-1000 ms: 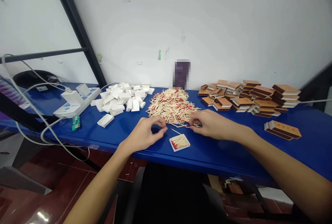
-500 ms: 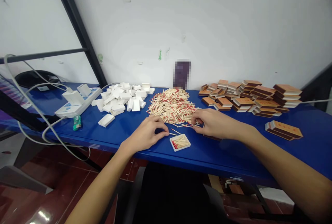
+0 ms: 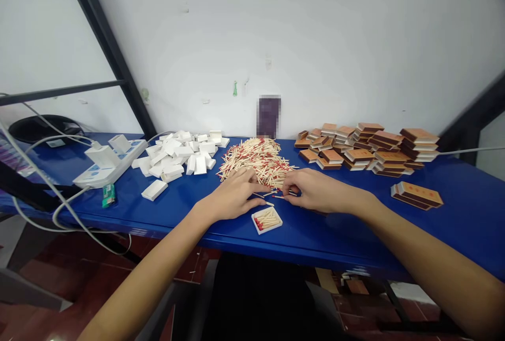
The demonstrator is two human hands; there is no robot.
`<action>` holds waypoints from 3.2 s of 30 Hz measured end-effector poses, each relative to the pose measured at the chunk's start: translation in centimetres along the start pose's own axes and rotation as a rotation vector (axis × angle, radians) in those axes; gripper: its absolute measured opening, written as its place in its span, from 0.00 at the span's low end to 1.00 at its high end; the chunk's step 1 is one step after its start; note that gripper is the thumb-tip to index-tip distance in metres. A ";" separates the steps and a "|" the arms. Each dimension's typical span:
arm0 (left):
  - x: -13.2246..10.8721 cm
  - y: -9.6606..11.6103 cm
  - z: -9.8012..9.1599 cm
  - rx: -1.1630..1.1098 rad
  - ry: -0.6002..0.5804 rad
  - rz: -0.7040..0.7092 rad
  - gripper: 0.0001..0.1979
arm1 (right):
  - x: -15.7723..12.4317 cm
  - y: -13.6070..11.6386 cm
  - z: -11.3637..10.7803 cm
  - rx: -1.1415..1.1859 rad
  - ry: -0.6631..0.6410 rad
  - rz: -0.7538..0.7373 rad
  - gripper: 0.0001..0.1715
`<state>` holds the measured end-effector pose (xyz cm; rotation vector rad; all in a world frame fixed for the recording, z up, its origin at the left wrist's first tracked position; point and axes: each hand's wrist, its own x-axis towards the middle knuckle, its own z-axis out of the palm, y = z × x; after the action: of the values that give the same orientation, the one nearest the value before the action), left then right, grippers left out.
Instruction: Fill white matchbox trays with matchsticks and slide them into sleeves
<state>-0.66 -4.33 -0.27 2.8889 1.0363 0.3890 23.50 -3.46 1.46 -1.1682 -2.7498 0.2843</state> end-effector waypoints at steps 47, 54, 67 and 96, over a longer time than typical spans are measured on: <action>3.5 1.3 -1.8 0.123 0.118 0.046 0.07 | 0.1 -0.7 0.2 0.154 0.391 -0.015 0.06; 3.1 0.9 -0.7 -0.399 0.420 -0.041 0.06 | 1.0 -0.5 1.2 0.664 0.605 -0.007 0.13; -2.7 3.8 0.6 -0.241 0.175 -0.241 0.17 | -0.4 -0.4 0.1 -0.082 0.066 -0.195 0.10; -4.0 3.9 0.9 -0.126 0.028 -0.188 0.30 | 0.4 -1.1 1.7 0.079 0.011 -0.134 0.10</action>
<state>-0.99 -9.90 -1.49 2.6558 1.2270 0.4658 22.07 -4.13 0.04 -0.9594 -2.7638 0.3656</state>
